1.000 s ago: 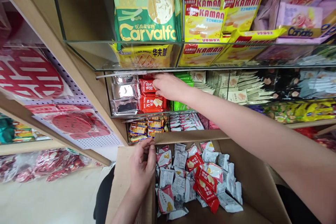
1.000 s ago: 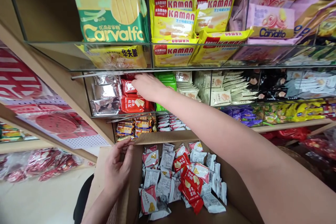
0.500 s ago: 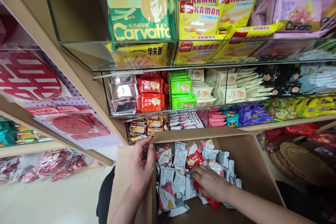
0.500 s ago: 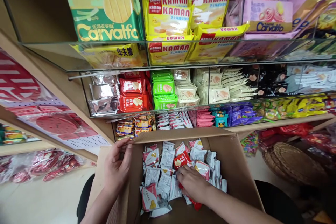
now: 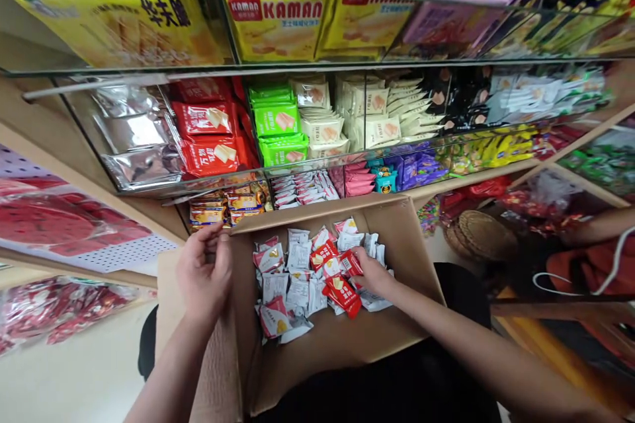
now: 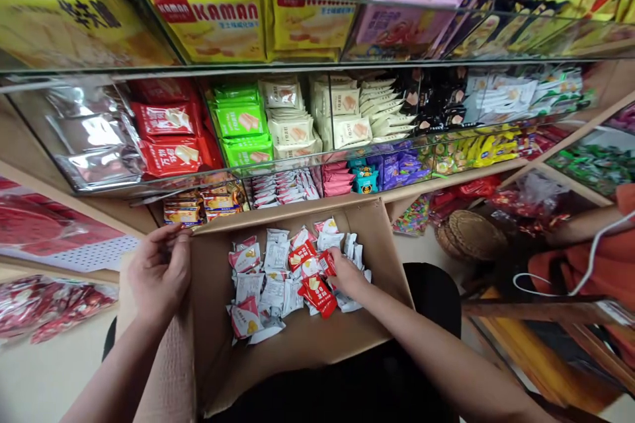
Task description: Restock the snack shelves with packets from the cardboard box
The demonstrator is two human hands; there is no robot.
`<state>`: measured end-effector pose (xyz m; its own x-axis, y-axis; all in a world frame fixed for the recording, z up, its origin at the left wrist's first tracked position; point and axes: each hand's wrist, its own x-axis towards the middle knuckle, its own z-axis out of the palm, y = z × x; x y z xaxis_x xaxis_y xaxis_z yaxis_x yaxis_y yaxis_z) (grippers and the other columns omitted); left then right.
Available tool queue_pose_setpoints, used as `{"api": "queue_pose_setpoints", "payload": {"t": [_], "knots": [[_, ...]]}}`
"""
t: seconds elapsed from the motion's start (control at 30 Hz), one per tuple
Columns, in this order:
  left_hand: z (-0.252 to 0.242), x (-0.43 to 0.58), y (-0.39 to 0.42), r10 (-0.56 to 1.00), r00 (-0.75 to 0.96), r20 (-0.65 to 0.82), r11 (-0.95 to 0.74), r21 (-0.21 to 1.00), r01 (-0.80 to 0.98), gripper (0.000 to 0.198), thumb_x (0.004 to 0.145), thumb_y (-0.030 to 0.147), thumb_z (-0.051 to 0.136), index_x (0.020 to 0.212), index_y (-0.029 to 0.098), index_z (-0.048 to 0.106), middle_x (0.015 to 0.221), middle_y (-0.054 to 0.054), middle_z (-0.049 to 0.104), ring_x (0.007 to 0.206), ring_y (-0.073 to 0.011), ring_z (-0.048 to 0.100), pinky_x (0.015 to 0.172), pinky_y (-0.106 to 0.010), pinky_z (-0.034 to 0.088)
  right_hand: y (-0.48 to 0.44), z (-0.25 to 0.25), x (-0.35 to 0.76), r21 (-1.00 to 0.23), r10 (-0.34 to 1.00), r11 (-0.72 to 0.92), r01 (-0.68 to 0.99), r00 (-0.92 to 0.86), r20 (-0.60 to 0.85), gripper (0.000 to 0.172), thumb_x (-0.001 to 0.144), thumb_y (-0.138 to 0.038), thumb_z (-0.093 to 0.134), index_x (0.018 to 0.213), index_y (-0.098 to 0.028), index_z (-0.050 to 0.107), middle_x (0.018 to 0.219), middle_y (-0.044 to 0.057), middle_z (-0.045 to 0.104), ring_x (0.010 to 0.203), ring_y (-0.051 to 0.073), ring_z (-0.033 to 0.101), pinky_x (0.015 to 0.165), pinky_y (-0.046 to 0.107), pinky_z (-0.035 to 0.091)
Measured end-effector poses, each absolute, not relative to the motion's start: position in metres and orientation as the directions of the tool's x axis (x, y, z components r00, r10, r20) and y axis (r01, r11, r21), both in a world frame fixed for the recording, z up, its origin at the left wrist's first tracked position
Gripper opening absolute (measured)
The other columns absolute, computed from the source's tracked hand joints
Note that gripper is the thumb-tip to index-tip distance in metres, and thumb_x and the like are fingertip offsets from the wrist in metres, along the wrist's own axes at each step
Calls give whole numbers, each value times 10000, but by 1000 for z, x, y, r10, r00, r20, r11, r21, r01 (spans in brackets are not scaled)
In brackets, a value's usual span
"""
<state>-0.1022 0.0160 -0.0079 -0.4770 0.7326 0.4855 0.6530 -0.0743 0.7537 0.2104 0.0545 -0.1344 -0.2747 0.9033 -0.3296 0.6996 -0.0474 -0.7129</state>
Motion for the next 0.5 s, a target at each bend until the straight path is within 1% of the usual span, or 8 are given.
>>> {"api": "queue_pose_setpoints", "payload": {"t": [0.13, 0.2, 0.23, 0.27, 0.33, 0.4, 0.47, 0.5], "knots": [[-5, -93, 8, 731, -405, 549, -109, 680, 725, 267, 770, 299, 542, 1012, 190, 566, 890, -39, 628, 791, -143, 597, 758, -296, 482, 48, -129, 203, -860, 924, -139, 490, -248, -291, 451, 695, -120, 556, 1097, -172, 358, 938, 54, 622, 803, 174, 605, 736, 306, 447], [-5, -75, 0, 794, -316, 519, -182, 700, 691, 246, 757, 283, 561, 988, 201, 577, 910, -40, 622, 847, -151, 587, 806, -312, 466, 43, -110, 192, -917, 923, -120, 380, -297, -244, 348, 728, -188, 559, 1031, -178, 389, 914, 44, 627, 777, 163, 613, 710, 297, 469], [-5, -62, -4, 853, -269, 448, -206, 761, 615, 255, 753, 285, 569, 996, 209, 575, 932, -43, 619, 868, -153, 584, 815, -314, 463, 40, -96, 186, -940, 932, -68, 335, -316, -180, 296, 737, -210, 564, 992, -183, 416, 913, 39, 625, 785, 160, 611, 720, 298, 471], [-5, -48, -8, 914, -255, 315, -161, 860, 485, 312, 751, 303, 575, 1050, 216, 550, 979, -55, 609, 845, -149, 589, 772, -303, 479, 37, -80, 179, -950, 942, 21, 312, -325, -86, 247, 745, -217, 565, 959, -187, 446, 911, 36, 621, 803, 162, 601, 741, 307, 467], [-4, -21, -14, 982, -185, -27, 56, 987, 151, 492, 709, 364, 624, 1157, 233, 470, 1085, -80, 578, 832, -157, 599, 706, -296, 496, 30, -48, 167, -884, 921, 301, 357, -350, 172, 157, 772, -186, 534, 926, -190, 504, 899, 42, 605, 838, 176, 565, 769, 334, 448], [1, -3, -17, 960, -106, -258, 245, 962, -123, 499, 718, 417, 604, 1155, 226, 457, 1006, -63, 602, 784, -148, 603, 668, -281, 497, 22, -21, 159, -724, 814, 557, 406, -438, 381, 168, 794, -119, 474, 930, -188, 545, 915, 60, 589, 879, 189, 519, 781, 350, 433], [8, 2, -18, 944, -95, -317, 281, 919, -278, 470, 714, 402, 617, 1124, 227, 467, 930, -27, 610, 747, -121, 592, 668, -259, 495, 16, -5, 154, -626, 717, 680, 381, -523, 461, 240, 780, -73, 461, 967, -189, 558, 990, 74, 569, 949, 199, 486, 820, 361, 423], [12, 1, -17, 946, -111, -304, 257, 914, -313, 461, 706, 376, 634, 1112, 229, 472, 917, -14, 608, 735, -108, 584, 674, -249, 495, 14, 0, 153, -628, 702, 691, 358, -539, 465, 267, 765, -69, 478, 988, -193, 557, 1052, 77, 550, 1002, 205, 470, 858, 371, 412]]}}
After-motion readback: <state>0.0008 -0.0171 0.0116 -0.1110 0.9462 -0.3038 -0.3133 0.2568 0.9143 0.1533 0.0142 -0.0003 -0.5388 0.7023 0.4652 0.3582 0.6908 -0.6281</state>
